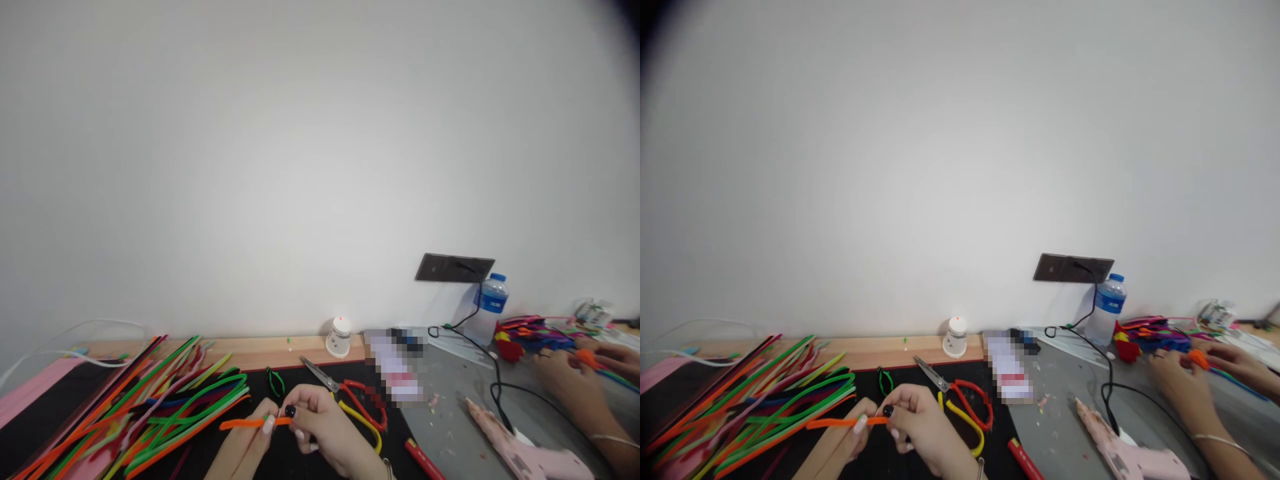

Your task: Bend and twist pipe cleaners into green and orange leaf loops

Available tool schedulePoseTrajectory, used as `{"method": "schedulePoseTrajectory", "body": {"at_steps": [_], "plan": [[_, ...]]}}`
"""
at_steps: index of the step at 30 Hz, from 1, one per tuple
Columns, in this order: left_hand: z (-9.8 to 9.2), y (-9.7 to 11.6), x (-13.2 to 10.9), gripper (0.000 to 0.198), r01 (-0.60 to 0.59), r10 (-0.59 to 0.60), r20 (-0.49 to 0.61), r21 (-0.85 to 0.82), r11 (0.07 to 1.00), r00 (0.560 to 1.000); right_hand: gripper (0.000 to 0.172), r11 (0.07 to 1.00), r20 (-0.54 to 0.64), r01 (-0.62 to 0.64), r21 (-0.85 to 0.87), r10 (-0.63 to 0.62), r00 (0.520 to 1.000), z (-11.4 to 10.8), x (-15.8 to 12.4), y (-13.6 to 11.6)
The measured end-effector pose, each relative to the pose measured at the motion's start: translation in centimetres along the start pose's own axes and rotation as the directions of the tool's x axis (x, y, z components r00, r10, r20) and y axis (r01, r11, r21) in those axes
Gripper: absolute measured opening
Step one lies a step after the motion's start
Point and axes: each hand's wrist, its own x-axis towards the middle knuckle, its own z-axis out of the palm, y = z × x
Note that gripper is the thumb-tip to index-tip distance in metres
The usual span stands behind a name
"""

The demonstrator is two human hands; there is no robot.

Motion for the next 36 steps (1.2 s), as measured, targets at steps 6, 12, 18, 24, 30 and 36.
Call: {"method": "schedulePoseTrajectory", "body": {"at_steps": [6,12,18,24,30,36], "plan": [[0.3,1.1,-1.0,0.038,-0.185,0.179,0.046,0.23,0.955,0.983,0.009,1.0,0.021,-0.018,0.025,0.017,1.0,0.0,0.0,0.1],[0.0,1.5,-0.9,0.038,-0.159,0.147,0.06,0.371,0.915,0.987,0.017,0.998,0.025,-0.067,0.004,0.066,0.997,0.3,-0.3,-0.3],[-0.4,2.1,-0.3,0.037,-0.101,0.03,0.19,0.374,0.922,0.981,0.016,0.995,0.055,-0.066,0.08,0.062,0.997,0.0,0.1,0.5],[-0.8,2.1,0.4,0.04,0.109,-0.14,0.262,0.13,0.986,0.955,0.02,0.99,0.104,0.001,0.139,-0.016,0.994,-0.4,0.1,0.0],[-0.5,1.1,0.4,0.038,0.221,-0.24,0.307,0.096,0.971,0.921,0.02,0.978,0.113,0.077,0.194,-0.101,0.988,-0.1,-0.3,-0.4],[0.2,-0.9,0.0,0.028,0.441,-0.446,0.447,0.122,0.889,0.776,0.015,0.98,0.123,0.085,0.182,-0.109,0.986,-0.1,-0.2,0.1]]}}
